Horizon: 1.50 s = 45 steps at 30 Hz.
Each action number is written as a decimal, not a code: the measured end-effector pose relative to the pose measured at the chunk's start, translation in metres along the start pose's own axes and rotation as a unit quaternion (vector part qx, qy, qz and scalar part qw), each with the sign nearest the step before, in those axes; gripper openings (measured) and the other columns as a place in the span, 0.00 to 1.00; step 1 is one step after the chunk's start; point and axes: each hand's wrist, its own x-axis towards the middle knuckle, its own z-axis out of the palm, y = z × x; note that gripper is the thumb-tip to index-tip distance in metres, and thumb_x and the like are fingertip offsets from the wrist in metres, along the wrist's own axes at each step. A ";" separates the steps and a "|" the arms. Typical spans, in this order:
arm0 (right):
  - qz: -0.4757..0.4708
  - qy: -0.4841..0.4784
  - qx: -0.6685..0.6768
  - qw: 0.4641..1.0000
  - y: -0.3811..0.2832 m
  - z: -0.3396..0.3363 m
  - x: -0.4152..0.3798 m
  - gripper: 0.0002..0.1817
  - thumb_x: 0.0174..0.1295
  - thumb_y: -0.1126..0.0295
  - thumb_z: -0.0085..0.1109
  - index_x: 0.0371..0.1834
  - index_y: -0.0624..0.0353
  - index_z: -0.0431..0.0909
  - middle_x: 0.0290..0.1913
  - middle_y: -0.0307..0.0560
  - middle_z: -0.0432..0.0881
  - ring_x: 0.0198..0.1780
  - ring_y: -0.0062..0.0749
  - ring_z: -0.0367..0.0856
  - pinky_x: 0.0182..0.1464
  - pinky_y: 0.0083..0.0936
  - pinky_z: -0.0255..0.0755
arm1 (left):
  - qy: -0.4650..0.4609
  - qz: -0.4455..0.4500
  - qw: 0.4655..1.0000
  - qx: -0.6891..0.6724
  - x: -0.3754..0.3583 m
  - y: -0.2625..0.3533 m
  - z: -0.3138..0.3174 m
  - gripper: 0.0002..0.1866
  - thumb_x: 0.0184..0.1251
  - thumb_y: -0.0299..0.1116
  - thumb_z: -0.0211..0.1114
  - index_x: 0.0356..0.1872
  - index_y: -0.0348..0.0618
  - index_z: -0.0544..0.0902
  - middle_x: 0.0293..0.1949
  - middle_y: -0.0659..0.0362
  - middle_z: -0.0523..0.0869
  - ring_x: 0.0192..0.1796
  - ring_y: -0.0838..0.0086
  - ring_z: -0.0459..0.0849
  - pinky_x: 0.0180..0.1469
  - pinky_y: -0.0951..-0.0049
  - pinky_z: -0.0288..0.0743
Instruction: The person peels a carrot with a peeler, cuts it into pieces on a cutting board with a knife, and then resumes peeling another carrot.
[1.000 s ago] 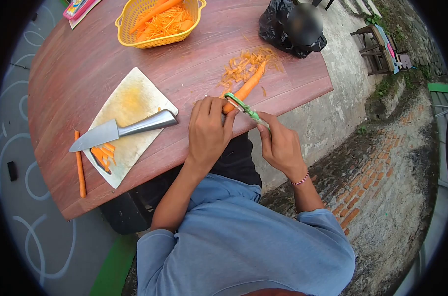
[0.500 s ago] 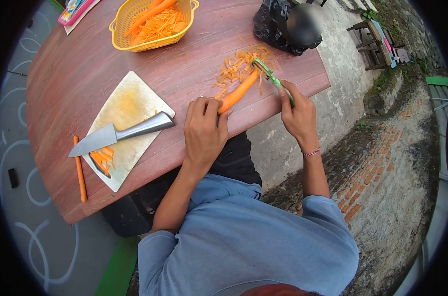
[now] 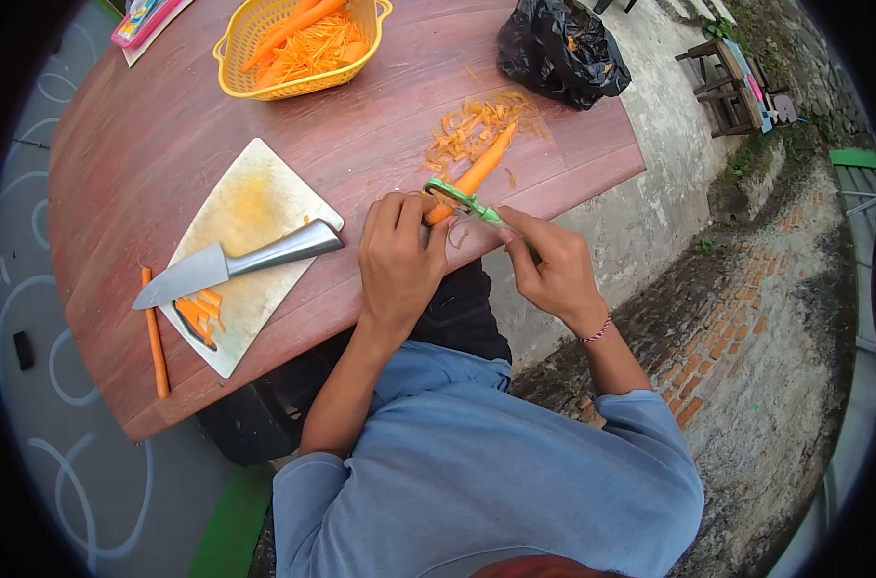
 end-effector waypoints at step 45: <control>0.016 -0.010 -0.088 0.996 0.045 -0.019 0.033 0.16 0.70 0.76 0.64 0.60 0.62 0.87 0.35 0.60 0.88 0.33 0.47 0.89 0.38 0.33 0.79 | 0.000 -0.007 0.997 0.070 0.001 -0.004 0.002 0.12 0.70 0.31 0.73 0.46 0.34 0.82 0.38 0.50 0.79 0.37 0.56 0.83 0.39 0.58 0.78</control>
